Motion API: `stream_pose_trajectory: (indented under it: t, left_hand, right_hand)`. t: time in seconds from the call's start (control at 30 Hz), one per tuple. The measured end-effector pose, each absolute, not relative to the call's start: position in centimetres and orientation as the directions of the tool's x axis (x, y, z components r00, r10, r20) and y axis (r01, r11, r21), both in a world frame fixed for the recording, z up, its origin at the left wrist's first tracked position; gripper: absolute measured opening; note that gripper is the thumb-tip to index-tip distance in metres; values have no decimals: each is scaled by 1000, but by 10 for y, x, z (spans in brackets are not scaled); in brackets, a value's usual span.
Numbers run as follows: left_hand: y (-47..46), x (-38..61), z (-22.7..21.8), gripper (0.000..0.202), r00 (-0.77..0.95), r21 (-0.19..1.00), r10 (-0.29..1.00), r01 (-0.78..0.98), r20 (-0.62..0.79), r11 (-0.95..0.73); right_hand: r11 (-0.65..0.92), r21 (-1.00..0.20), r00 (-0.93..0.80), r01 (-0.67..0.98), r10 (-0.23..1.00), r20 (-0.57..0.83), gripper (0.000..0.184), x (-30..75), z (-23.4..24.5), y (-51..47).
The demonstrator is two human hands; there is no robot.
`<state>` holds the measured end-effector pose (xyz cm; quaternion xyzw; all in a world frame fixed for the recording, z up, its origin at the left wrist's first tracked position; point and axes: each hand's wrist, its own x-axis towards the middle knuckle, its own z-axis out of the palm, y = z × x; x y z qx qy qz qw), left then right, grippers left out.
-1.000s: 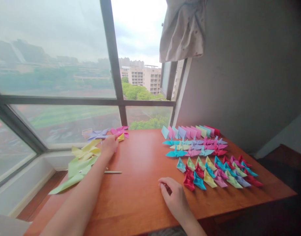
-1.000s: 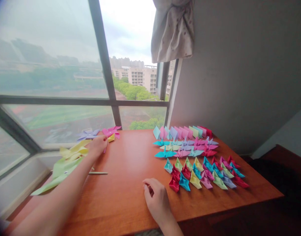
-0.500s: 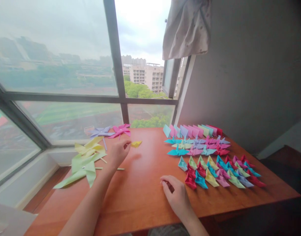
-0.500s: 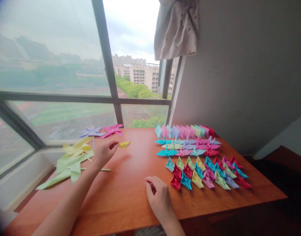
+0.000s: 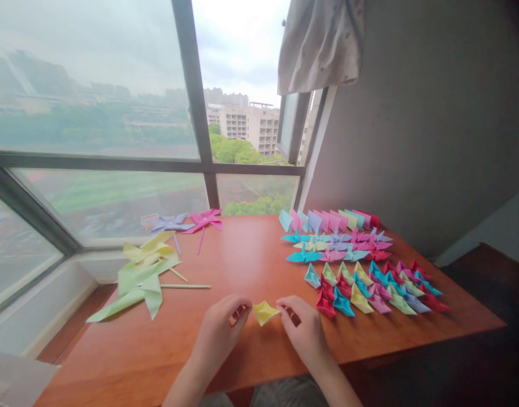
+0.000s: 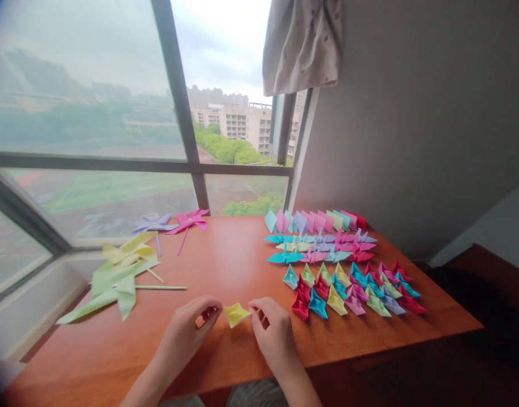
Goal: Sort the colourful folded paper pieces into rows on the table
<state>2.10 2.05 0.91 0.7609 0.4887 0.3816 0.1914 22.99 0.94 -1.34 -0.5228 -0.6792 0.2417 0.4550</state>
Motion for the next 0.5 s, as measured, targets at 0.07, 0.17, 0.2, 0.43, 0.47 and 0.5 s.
stream_pose_trajectory:
  t: [0.07, 0.17, 0.2, 0.43, 0.47, 0.5]
  left_hand:
    - [18, 19, 9, 13, 210, 664, 896, 609, 392, -433]
    - [16, 17, 8, 12, 175, 667, 906, 626, 386, -405]
    - [15, 16, 7, 12, 163, 670, 909, 628, 384, -396]
    - [11, 14, 0, 12, 138, 694, 921, 620, 364, -367]
    - [11, 13, -1, 12, 139, 695, 922, 619, 361, -365]
    - [11, 13, -2, 12, 137, 698, 923, 618, 358, -362]
  right_hand:
    - [362, -791, -76, 494, 924, 375, 18, 230, -14, 8]
    - [394, -781, -106, 485, 913, 395, 17, 229, -13, 6]
    - [404, -778, -114, 482, 909, 402, 16, 229, -12, 5]
    - [408, -750, -141, 520, 907, 396, 12, 228, -7, 3]
    - [406, -750, -137, 522, 908, 395, 12, 228, -8, 3]
    - [403, -752, -133, 522, 909, 396, 12, 228, -8, 3]
